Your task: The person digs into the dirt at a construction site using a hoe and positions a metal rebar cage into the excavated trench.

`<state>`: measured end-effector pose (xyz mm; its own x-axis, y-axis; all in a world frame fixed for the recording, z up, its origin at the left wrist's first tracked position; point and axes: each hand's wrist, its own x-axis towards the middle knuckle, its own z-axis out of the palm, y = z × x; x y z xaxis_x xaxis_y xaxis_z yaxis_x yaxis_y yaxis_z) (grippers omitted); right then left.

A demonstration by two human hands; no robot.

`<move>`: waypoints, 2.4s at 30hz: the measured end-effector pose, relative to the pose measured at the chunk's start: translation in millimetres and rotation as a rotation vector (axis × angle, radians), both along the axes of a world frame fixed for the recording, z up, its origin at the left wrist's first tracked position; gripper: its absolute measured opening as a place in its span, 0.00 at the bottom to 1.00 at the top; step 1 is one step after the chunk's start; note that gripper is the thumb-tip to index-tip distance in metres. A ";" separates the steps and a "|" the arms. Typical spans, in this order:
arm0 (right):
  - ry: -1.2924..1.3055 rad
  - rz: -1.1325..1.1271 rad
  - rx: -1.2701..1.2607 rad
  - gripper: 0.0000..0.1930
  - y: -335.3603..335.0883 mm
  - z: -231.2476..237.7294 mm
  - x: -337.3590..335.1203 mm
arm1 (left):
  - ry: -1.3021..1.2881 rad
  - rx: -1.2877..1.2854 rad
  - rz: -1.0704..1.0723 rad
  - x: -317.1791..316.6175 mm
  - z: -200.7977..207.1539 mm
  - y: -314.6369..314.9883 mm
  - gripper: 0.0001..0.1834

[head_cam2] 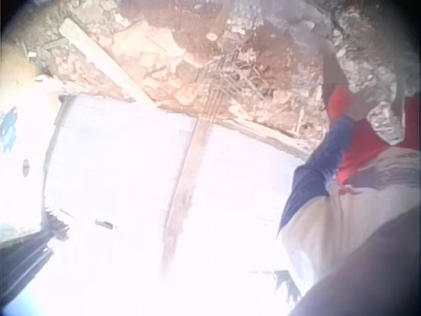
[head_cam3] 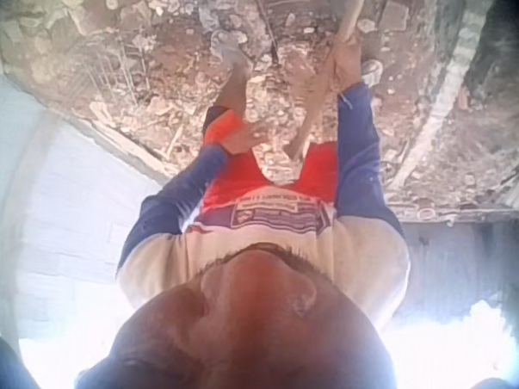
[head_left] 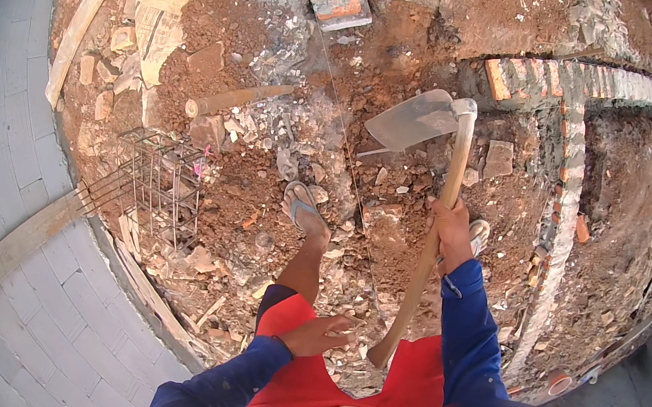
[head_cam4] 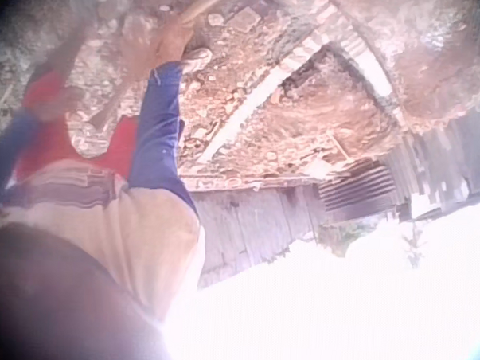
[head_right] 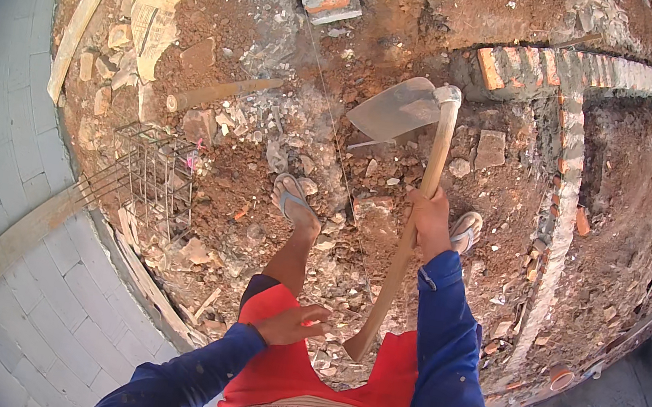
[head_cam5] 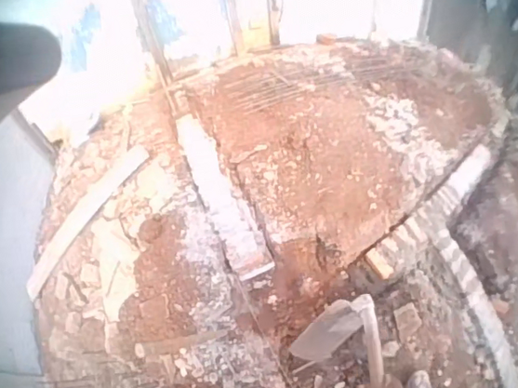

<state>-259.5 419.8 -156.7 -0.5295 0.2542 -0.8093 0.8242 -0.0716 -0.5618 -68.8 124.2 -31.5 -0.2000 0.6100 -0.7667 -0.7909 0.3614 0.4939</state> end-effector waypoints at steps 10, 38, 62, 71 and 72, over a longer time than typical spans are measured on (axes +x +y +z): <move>0.040 0.466 0.188 0.20 106.8 66.6 6.7 | 0.877 -0.194 -0.735 117.5 115.5 5.2 0.14; 0.311 0.053 0.095 0.12 114.8 22.3 -68.6 | 0.250 -0.169 0.400 28.9 4.9 258.2 0.34; 0.642 -0.117 -0.215 0.21 -78.2 -370.0 -229.5 | 1.132 -0.913 0.243 -182.3 -544.9 104.0 0.16; 0.313 -0.112 -0.232 0.23 -77.2 -447.5 -196.9 | 0.874 -0.855 0.106 -132.3 -533.7 93.3 0.20; 0.330 -0.094 -0.185 0.23 -80.8 -431.2 -188.6 | 0.879 -0.866 0.104 -129.3 -532.5 88.9 0.20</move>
